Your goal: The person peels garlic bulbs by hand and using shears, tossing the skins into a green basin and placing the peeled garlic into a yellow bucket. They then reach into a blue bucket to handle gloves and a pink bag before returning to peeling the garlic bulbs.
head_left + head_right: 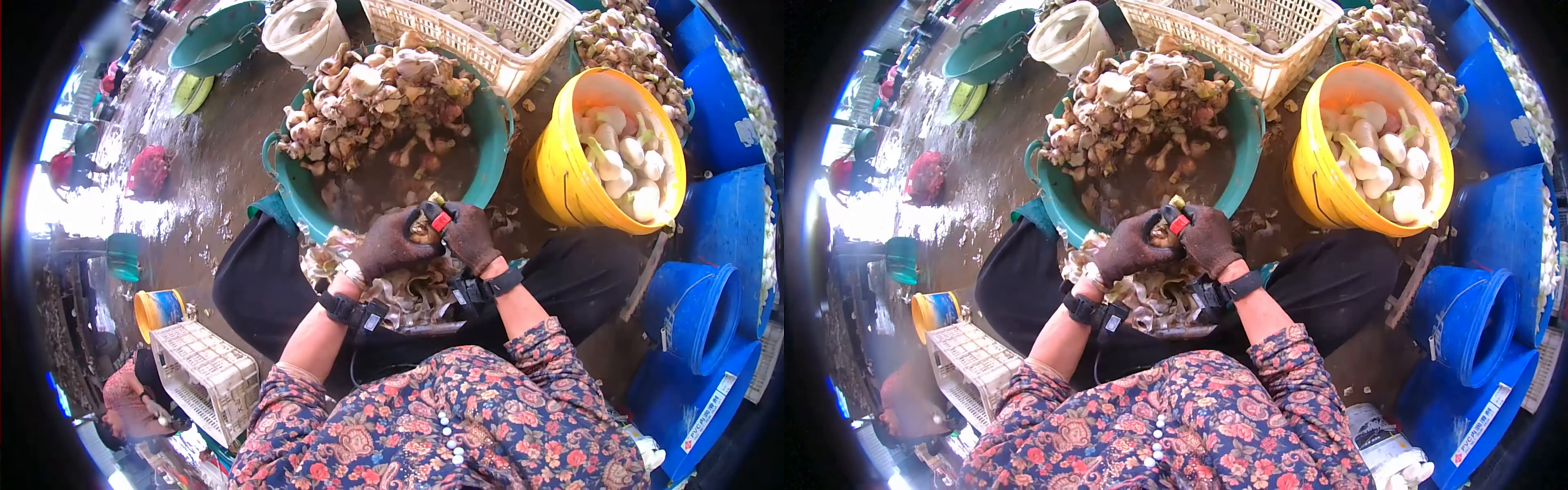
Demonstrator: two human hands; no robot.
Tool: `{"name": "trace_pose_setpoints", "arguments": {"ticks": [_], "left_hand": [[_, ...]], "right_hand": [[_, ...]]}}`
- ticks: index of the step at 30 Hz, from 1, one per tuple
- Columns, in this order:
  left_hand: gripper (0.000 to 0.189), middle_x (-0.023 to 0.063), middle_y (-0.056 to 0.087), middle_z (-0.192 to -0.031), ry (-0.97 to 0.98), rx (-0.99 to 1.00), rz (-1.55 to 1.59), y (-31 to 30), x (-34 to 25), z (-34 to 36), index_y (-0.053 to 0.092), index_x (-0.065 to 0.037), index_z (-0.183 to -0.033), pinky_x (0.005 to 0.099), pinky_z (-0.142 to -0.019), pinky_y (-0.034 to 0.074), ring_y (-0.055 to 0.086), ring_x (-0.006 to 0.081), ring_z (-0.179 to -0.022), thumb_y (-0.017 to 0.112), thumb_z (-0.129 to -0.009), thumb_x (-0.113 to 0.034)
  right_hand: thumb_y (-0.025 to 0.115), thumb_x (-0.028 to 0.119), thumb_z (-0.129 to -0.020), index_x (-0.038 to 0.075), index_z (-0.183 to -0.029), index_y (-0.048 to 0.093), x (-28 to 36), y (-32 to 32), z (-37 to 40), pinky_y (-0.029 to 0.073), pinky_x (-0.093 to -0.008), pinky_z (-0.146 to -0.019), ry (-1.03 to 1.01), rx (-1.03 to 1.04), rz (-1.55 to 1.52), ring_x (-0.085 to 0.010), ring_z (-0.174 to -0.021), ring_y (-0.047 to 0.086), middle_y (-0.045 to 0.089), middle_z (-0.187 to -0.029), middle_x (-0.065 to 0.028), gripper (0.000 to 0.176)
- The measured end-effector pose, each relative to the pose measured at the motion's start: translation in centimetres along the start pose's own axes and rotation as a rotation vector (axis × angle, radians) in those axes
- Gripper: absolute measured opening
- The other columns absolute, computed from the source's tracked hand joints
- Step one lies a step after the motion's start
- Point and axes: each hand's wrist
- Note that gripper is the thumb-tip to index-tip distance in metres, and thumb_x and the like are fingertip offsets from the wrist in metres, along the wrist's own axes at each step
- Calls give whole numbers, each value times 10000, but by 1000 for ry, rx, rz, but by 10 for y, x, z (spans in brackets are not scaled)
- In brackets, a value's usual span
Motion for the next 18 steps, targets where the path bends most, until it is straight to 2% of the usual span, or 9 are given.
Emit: {"name": "trace_pose_setpoints", "arguments": {"ticks": [4, 6, 8, 9, 12, 13, 16, 17, 18], "left_hand": [[561, 74, 646, -1001, 32, 42, -94, -9, 19, 10, 566, -20, -1156, 290, -822, 473, 587, 126, -888, 784, -679, -221], [609, 38, 642, -956, -47, 121, 229, -15, 21, 12, 546, 8, -1190, 282, -794, 476, 587, 116, -862, 783, -681, -226], [624, 15, 631, -919, -105, 160, 251, -27, 16, 18, 529, 23, -1213, 263, -762, 479, 586, 104, -851, 776, -695, -221], [615, 19, 633, -917, -193, 175, 420, -31, 8, 21, 529, 18, -1217, 257, -748, 480, 585, 99, -847, 770, -702, -217], [558, 30, 633, -932, -248, 138, 583, -15, 4, 21, 530, 1, -1214, 242, -715, 480, 588, 94, -826, 747, -735, -184], [544, 40, 626, -964, -188, -21, 582, 0, 15, 18, 527, 6, -1210, 244, -739, 481, 585, 99, -851, 743, -744, -175], [572, 65, 589, -1120, -99, -130, 484, 28, 26, 18, 510, 15, -1218, 267, -879, 454, 560, 128, -992, 765, -747, -186], [536, 64, 597, -1097, -87, -125, 511, 32, 28, 19, 524, 15, -1196, 265, -874, 452, 560, 126, -983, 758, -751, -173], [501, 63, 605, -1074, -76, -122, 538, 35, 32, 20, 539, 15, -1174, 263, -870, 449, 561, 125, -975, 751, -756, -161]], "right_hand": [[558, 268, -876, -3, -798, 607, 0, 4, 11, 436, -431, -579, -48, 105, -66, -406, -689, 574, 573, -722, -247, 286], [538, 207, -879, 15, -855, 611, 3, 5, 15, 435, -378, -558, -141, 115, 13, -303, -626, 589, 607, -701, -190, 207], [510, 215, -911, 7, -750, 592, 8, 3, 17, 376, -297, -499, 196, 245, -571, -147, -522, 488, 553, -597, -56, 275], [475, 306, -939, 22, -739, 582, 5, 3, 16, 356, -251, -491, 149, 282, -627, -84, -551, 486, 540, -632, -2, 363], [548, 297, -904, 41, -930, 605, 19, -8, 15, 374, -222, -513, 379, 254, -576, -65, -614, 472, 562, -742, 6, 263], [579, 323, -885, 59, -1002, 578, -1, 2, 8, 405, -220, -527, 652, 225, -824, -72, -641, 505, 577, -773, 0, 289], [559, 414, -886, 68, -1022, 562, 1, 2, 18, 451, -237, -547, 709, 366, -1117, -104, -661, 545, 595, -788, -12, 372], [493, 460, -903, 71, -1013, 569, -14, 8, 21, 496, -260, -578, 412, 431, -979, -139, -695, 588, 615, -837, -31, 411], [493, 460, -903, 71, -1013, 569, -21, 10, 20, 496, -260, -578, 417, 428, -978, -139, -695, 588, 615, -837, -31, 411]]}}
Point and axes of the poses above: each hand's wrist, its own z-axis away from the middle knuckle, its own y-axis out of the palm, x = y × z
